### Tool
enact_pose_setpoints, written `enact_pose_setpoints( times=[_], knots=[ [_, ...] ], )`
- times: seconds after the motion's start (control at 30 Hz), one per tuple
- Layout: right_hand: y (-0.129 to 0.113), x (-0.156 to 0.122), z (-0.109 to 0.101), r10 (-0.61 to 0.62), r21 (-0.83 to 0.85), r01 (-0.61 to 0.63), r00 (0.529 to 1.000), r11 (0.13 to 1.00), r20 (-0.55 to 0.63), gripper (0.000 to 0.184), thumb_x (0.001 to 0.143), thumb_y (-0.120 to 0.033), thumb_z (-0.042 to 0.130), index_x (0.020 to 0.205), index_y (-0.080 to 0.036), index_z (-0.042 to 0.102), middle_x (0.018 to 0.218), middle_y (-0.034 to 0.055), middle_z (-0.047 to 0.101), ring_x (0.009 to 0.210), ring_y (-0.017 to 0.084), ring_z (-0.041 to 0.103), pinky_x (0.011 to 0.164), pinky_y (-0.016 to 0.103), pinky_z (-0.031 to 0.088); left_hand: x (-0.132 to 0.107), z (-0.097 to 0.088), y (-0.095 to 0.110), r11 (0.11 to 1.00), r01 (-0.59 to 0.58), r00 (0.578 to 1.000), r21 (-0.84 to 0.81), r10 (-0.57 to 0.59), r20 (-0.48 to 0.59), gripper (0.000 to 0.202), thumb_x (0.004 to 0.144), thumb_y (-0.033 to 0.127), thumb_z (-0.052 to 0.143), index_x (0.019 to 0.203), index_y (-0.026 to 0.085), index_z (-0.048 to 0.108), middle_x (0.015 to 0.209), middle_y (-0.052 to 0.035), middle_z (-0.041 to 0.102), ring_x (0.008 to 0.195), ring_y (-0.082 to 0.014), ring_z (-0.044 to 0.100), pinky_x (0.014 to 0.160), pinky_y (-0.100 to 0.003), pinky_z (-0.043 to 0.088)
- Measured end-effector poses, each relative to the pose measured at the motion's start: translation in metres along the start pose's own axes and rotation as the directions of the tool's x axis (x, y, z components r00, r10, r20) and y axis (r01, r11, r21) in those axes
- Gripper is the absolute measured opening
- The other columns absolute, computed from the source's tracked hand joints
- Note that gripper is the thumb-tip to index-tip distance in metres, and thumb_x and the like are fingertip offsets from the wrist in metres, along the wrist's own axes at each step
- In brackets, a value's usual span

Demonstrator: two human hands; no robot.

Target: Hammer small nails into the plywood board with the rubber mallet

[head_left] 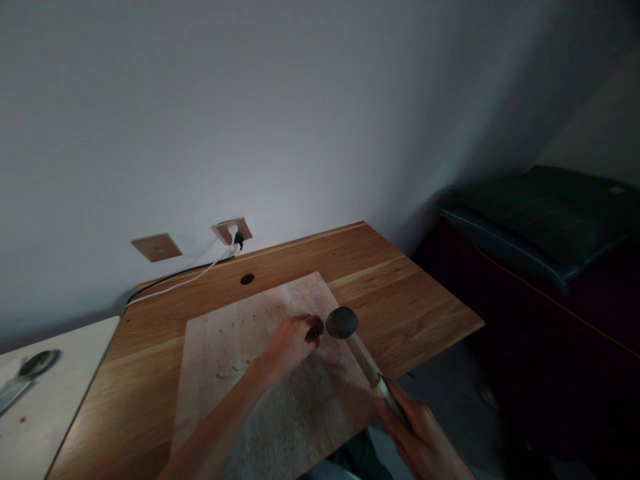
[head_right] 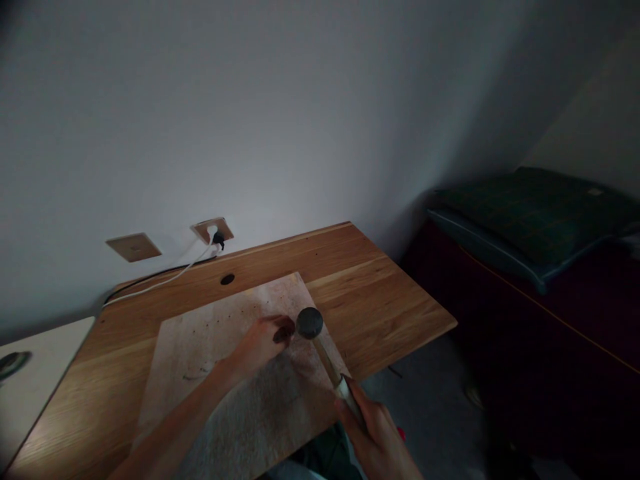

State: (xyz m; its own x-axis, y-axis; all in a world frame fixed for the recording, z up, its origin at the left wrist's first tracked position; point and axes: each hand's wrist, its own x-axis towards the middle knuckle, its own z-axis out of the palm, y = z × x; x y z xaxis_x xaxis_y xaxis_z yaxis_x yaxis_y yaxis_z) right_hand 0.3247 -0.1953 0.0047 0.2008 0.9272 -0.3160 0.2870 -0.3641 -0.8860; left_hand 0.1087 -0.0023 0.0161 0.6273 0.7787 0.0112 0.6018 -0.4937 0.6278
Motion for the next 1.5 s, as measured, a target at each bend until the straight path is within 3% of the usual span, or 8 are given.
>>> enact_pose_setpoints(
  times=[0.3, 0.67, 0.87, 1.07, 1.27, 1.4, 1.5],
  knots=[
    [-0.004, -0.001, -0.004, 0.019, -0.022, -0.018, 0.998, 1.0, 0.06, 0.072, 0.093, -0.076, 0.054, 0.136, -0.021, 0.068, 0.048, -0.0064, 0.048, 0.038, 0.014, 0.044, 0.041, 0.022, 0.04, 0.001, -0.001, 0.001, 0.999, -0.005, 1.0, 0.05, 0.004, 0.021, 0.019, 0.084, 0.008, 0.059, 0.092, 0.021, 0.072, 0.095, -0.0048, 0.073, 0.093, -0.0233, 0.069, 0.086, -0.034, 0.053],
    [-0.004, -0.001, -0.002, 0.006, 0.009, -0.006, 0.999, 1.0, 0.044, 0.066, 0.092, -0.074, 0.056, 0.131, -0.022, 0.07, 0.054, -0.004, 0.053, 0.047, 0.016, 0.053, 0.048, 0.024, 0.047, 0.001, -0.003, 0.003, 0.998, 0.014, 1.0, 0.061, -0.015, 0.018, 0.017, 0.085, 0.011, 0.061, 0.093, 0.02, 0.072, 0.089, -0.0043, 0.074, 0.088, -0.0229, 0.069, 0.082, -0.034, 0.053],
    [-0.003, -0.002, -0.002, -0.002, -0.02, 0.003, 0.999, 1.0, 0.034, 0.068, 0.09, -0.074, 0.059, 0.134, -0.023, 0.07, 0.059, -0.0022, 0.057, 0.051, 0.018, 0.057, 0.049, 0.024, 0.047, 0.002, 0.0, 0.0, 0.999, 0.022, 1.0, 0.05, -0.022, 0.012, 0.044, 0.081, 0.008, 0.064, 0.122, 0.024, 0.064, 0.095, -0.0026, 0.078, 0.093, -0.0235, 0.071, 0.085, -0.034, 0.054],
    [-0.007, -0.002, -0.005, 0.006, -0.063, -0.002, 0.997, 0.998, 0.072, 0.068, 0.092, -0.072, 0.057, 0.137, -0.023, 0.069, 0.062, 0.0, 0.062, 0.053, 0.019, 0.06, 0.048, 0.025, 0.047, 0.001, -0.001, 0.002, 0.995, 0.041, 0.999, 0.09, -0.041, 0.0, 0.056, 0.075, 0.004, 0.066, 0.127, 0.024, 0.06, 0.098, -0.0027, 0.078, 0.096, -0.025, 0.071, 0.086, -0.035, 0.053],
    [-0.002, -0.006, -0.009, -0.017, -0.038, 0.018, 1.0, 0.999, 0.023, 0.069, 0.09, -0.073, 0.059, 0.137, -0.023, 0.069, 0.069, 0.0018, 0.067, 0.056, 0.019, 0.061, 0.052, 0.026, 0.051, 0.0, 0.002, -0.003, 0.998, -0.035, 0.997, 0.05, 0.038, -0.065, 0.04, 0.085, 0.011, 0.065, 0.124, 0.021, 0.063, 0.088, -0.0037, 0.075, 0.083, -0.022, 0.071, 0.08, -0.032, 0.054],
    [-0.003, 0.005, -0.006, -0.083, -0.064, 0.086, 0.996, 0.994, 0.041, 0.066, 0.085, -0.074, 0.065, 0.128, -0.024, 0.073, 0.081, 0.0049, 0.074, 0.078, 0.025, 0.07, 0.071, 0.03, 0.058, 0.001, 0.002, -0.004, 0.996, 0.022, 1.0, 0.083, -0.021, -0.011, 0.055, 0.077, 0.006, 0.068, 0.129, 0.021, 0.061, 0.102, -0.0071, 0.076, 0.097, -0.0273, 0.072, 0.088, -0.037, 0.056],
    [-0.005, 0.007, -0.005, -0.076, -0.075, 0.077, 0.997, 0.994, 0.027, 0.063, 0.087, -0.073, 0.063, 0.126, -0.024, 0.073, 0.074, 0.0038, 0.071, 0.078, 0.026, 0.071, 0.069, 0.03, 0.057, 0.003, 0.0, -0.002, 0.994, 0.059, 0.997, 0.094, -0.063, 0.035, 0.06, 0.078, 0.004, 0.067, 0.135, 0.022, 0.058, 0.105, -0.006, 0.078, 0.102, -0.0275, 0.072, 0.092, -0.038, 0.055]
  ],
)
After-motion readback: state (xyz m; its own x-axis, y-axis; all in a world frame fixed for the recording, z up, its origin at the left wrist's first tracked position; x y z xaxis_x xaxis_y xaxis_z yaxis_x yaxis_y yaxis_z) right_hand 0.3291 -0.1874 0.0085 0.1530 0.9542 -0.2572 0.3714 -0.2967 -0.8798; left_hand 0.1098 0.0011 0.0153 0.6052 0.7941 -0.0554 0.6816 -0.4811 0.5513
